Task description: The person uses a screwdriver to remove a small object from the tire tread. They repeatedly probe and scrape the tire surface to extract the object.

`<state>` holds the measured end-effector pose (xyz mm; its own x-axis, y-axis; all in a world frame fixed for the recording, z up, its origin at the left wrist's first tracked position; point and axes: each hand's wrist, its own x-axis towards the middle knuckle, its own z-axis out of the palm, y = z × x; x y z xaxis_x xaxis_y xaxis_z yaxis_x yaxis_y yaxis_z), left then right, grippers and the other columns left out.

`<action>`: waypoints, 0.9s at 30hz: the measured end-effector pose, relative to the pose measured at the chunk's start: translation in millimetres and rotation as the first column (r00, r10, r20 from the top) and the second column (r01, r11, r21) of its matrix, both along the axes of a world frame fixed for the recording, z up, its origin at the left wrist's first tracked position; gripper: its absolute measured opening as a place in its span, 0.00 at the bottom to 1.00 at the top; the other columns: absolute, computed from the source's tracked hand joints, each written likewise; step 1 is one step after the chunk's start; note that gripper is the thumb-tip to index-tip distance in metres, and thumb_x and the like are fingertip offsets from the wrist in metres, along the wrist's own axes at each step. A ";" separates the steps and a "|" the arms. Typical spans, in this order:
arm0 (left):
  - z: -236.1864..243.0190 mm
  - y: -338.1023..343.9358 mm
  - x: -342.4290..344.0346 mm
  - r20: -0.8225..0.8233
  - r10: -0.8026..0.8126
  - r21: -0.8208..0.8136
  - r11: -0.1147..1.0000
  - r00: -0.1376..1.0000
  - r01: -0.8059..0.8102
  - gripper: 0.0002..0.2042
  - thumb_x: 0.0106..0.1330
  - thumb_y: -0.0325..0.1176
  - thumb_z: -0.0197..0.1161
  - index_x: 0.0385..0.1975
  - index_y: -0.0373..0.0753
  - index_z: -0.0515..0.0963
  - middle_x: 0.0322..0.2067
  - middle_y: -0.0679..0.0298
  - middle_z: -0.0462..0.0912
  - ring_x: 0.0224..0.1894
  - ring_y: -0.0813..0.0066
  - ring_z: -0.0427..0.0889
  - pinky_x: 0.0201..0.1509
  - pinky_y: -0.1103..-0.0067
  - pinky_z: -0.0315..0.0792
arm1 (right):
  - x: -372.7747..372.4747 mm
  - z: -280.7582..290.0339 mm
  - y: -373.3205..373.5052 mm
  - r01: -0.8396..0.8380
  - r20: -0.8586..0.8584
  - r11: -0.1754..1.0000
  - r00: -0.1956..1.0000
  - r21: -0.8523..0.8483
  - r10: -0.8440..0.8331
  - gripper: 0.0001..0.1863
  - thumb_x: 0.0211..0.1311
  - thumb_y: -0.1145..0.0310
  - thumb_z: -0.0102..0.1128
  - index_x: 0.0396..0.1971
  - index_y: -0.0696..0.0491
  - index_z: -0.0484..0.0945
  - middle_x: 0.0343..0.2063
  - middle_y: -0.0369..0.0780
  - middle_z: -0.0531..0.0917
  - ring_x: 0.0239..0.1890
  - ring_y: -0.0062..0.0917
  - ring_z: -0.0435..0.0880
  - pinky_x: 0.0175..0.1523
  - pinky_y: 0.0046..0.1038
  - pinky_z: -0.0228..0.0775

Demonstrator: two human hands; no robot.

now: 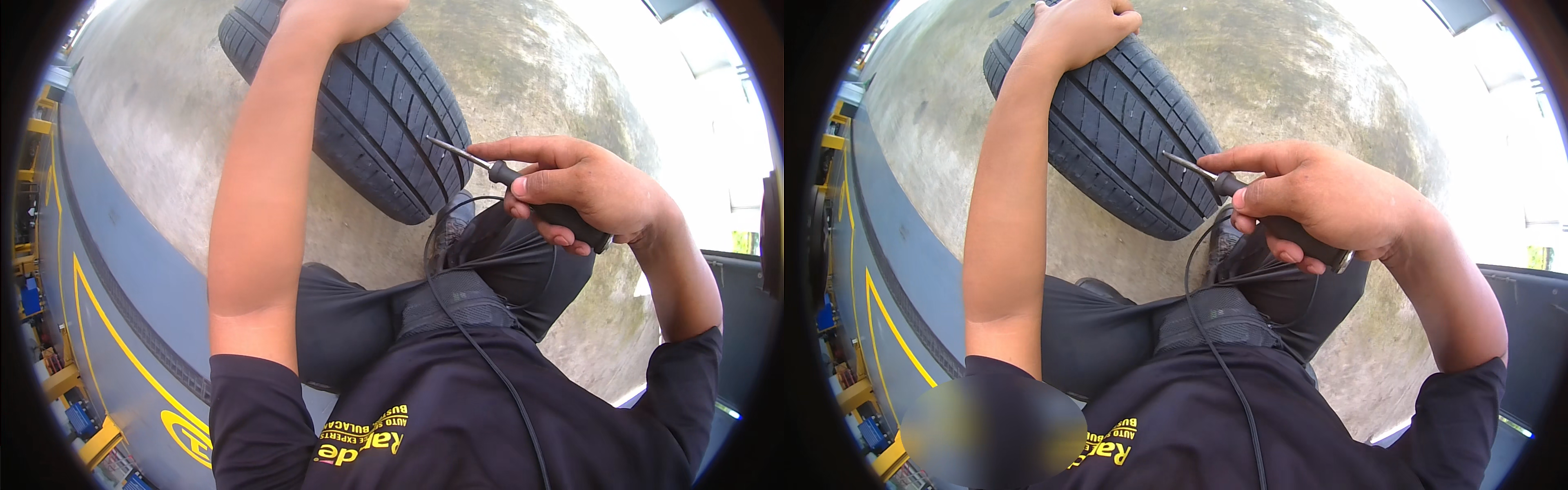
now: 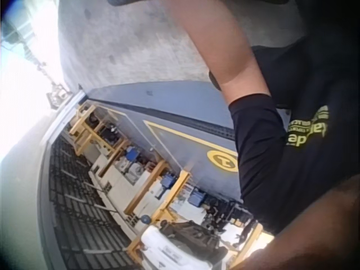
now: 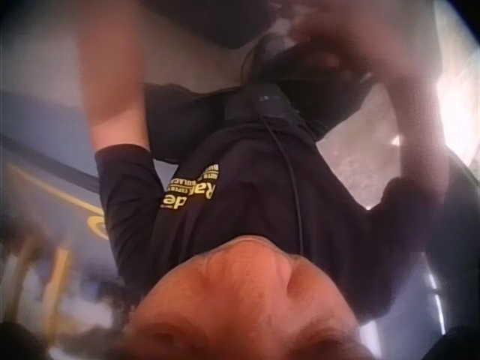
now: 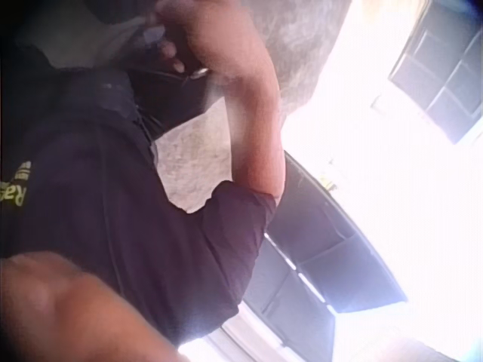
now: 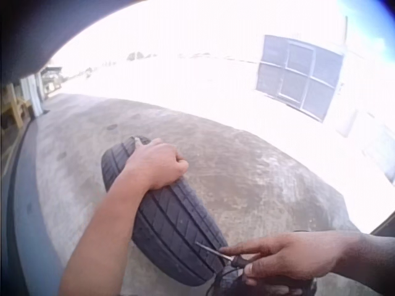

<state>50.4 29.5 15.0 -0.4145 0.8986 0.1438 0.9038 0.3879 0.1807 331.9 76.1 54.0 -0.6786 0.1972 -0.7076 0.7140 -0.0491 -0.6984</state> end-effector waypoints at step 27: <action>4.6 -22.9 -6.4 -0.039 -0.016 -0.025 1.000 0.999 0.015 0.16 0.66 0.42 0.54 0.36 0.42 0.89 0.48 0.58 0.88 0.62 0.54 0.80 0.74 0.33 0.52 | 35.2 -99.2 -4.4 0.091 -0.422 0.987 0.906 0.135 -0.026 0.18 0.78 0.66 0.59 0.60 0.58 0.73 0.29 0.42 0.81 0.28 0.22 0.83 0.35 0.25 0.75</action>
<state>44.0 6.7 19.6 -0.3948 0.9085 0.1372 0.9160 0.3775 0.1360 367.1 71.7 -45.2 -0.8890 0.3261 -0.3214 0.3542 0.0450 -0.9341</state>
